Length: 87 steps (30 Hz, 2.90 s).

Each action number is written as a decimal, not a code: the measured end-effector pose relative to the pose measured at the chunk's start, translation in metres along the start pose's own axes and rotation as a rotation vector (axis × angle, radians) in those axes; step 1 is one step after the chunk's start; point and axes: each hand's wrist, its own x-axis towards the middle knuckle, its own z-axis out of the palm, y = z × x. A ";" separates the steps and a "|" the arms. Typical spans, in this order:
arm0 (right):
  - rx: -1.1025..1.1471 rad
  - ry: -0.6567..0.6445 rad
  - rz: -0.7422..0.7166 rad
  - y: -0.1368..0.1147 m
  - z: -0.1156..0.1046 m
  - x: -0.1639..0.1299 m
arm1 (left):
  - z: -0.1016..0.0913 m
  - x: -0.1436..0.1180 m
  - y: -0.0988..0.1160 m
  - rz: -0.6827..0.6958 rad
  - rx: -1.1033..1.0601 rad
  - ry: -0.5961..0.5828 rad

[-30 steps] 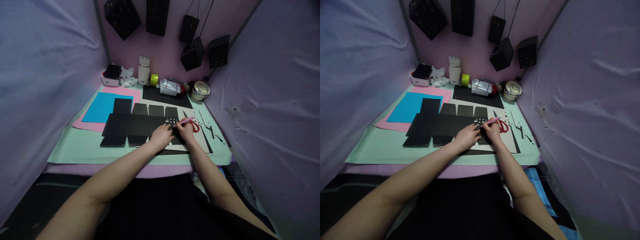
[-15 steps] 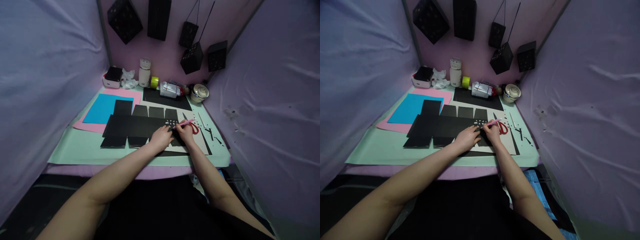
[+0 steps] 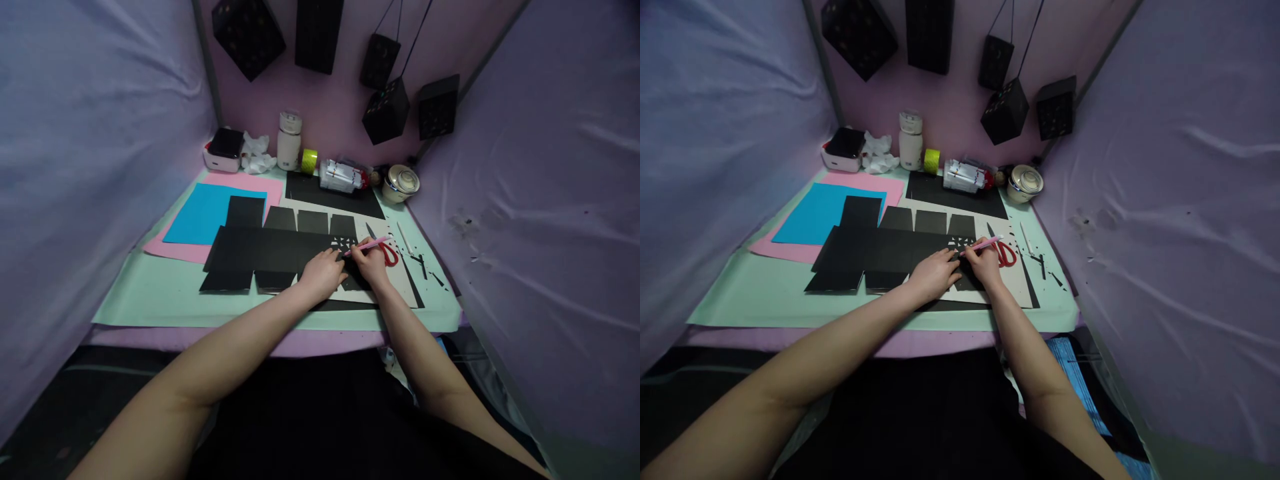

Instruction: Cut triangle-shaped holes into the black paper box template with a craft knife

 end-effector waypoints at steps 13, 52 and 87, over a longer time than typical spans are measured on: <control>-0.004 -0.017 -0.012 0.000 0.000 0.000 | 0.001 0.000 0.001 -0.004 -0.011 0.015; -0.019 0.018 -0.007 0.001 0.001 0.001 | -0.001 -0.001 0.001 -0.005 -0.036 0.020; 0.183 0.074 0.043 -0.009 -0.004 -0.005 | 0.003 -0.002 -0.001 -0.002 -0.043 0.035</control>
